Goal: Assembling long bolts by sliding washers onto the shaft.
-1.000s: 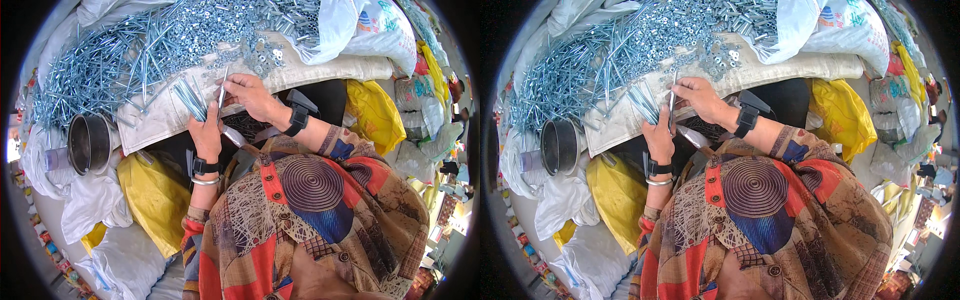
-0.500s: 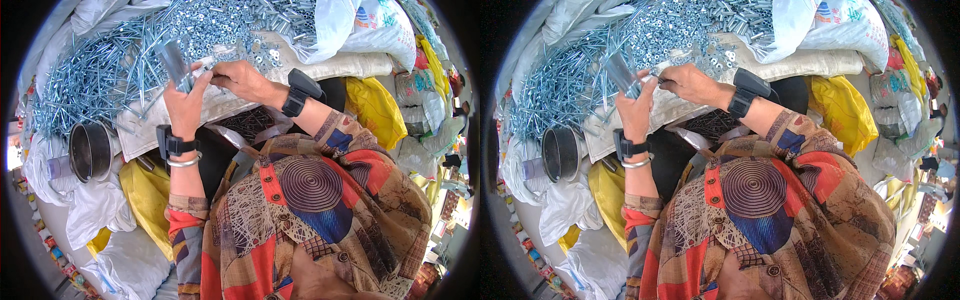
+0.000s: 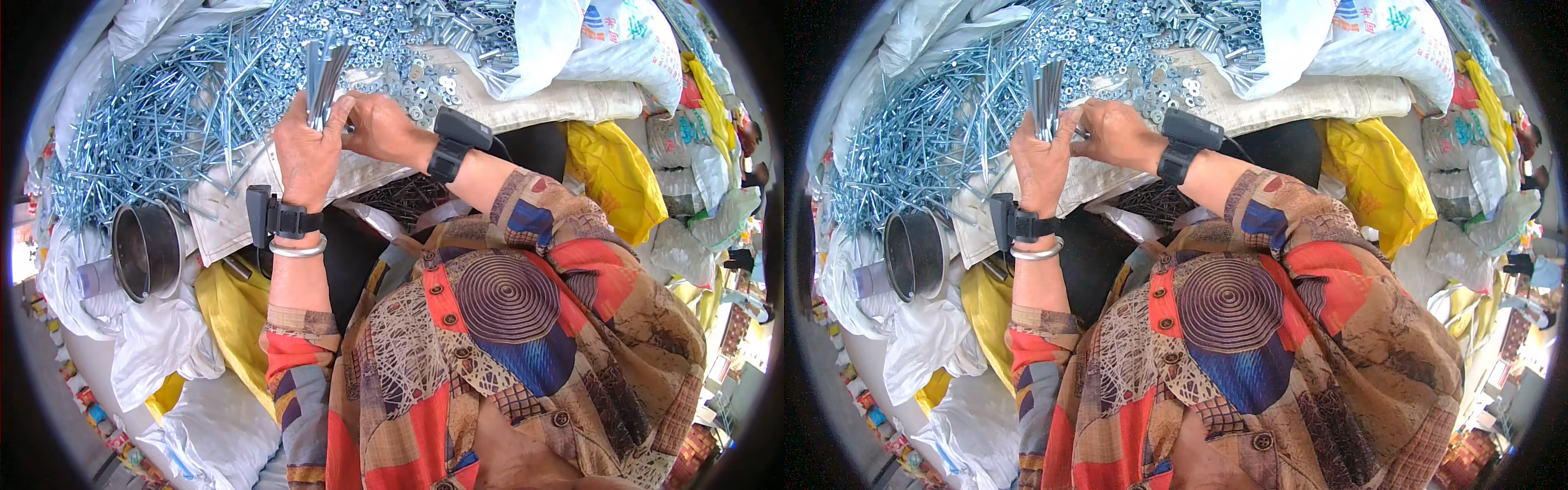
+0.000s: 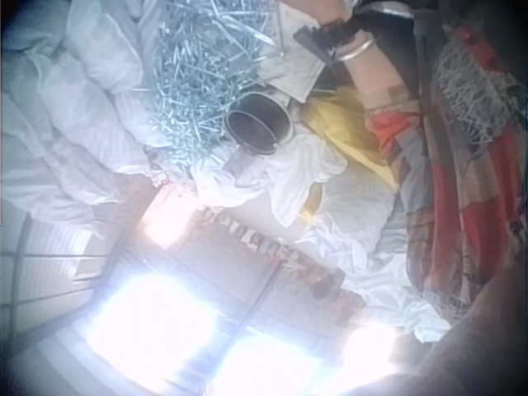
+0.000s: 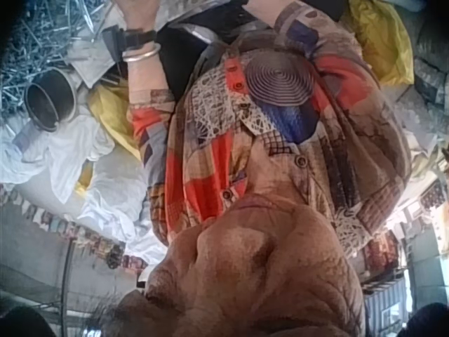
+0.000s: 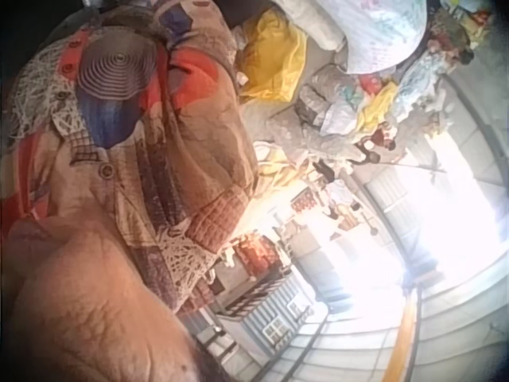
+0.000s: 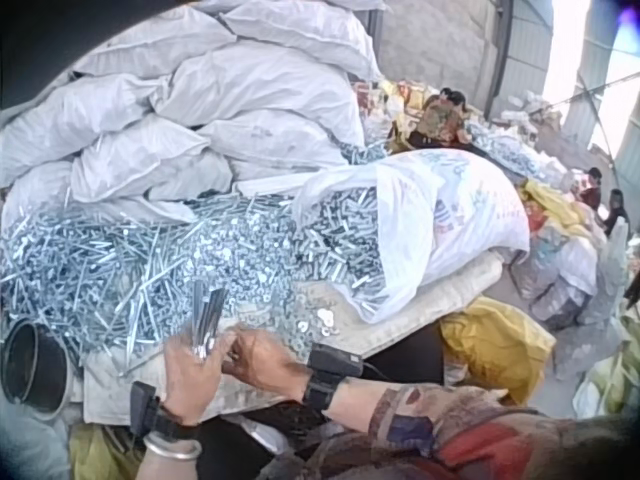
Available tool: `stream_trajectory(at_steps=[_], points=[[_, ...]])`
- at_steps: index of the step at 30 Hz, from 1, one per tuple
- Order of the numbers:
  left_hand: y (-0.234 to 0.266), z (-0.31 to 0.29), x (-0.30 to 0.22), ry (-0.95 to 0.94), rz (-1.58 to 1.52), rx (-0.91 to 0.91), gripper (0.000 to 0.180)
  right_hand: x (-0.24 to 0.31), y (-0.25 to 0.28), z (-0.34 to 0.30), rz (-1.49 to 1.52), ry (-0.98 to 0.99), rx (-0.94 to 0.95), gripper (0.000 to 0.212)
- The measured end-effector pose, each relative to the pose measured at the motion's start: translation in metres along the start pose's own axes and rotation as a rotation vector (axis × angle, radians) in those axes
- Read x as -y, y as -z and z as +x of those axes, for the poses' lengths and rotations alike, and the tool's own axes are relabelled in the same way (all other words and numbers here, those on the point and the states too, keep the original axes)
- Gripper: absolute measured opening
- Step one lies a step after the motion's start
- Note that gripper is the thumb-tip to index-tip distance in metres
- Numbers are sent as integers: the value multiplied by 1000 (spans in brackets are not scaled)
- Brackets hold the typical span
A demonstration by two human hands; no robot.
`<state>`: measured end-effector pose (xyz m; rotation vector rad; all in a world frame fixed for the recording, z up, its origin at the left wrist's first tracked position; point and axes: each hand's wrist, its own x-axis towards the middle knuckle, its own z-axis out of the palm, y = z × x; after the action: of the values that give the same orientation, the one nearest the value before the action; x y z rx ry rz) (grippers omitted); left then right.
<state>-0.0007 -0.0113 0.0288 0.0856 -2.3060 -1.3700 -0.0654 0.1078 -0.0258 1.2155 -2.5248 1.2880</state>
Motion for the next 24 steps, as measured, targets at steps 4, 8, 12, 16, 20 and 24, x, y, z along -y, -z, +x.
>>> stream_trajectory(at_steps=[4,8,12,16,20,24], points=[[0,-1,5,12,57,23,33,4,0,-6,176,-93,22,45],[3,-2,12,-32,47,-13,34,6,12,-31,294,21,-102,49],[1,-3,12,-25,63,-23,33,1,20,-27,552,-247,-143,52],[-1,-5,10,-37,50,-8,32,4,10,-23,563,-155,-108,59],[-4,-6,4,-67,61,-11,31,-5,11,-21,635,-164,-178,58],[-3,-8,9,-55,104,-16,30,-2,15,-25,615,-204,-135,56]])
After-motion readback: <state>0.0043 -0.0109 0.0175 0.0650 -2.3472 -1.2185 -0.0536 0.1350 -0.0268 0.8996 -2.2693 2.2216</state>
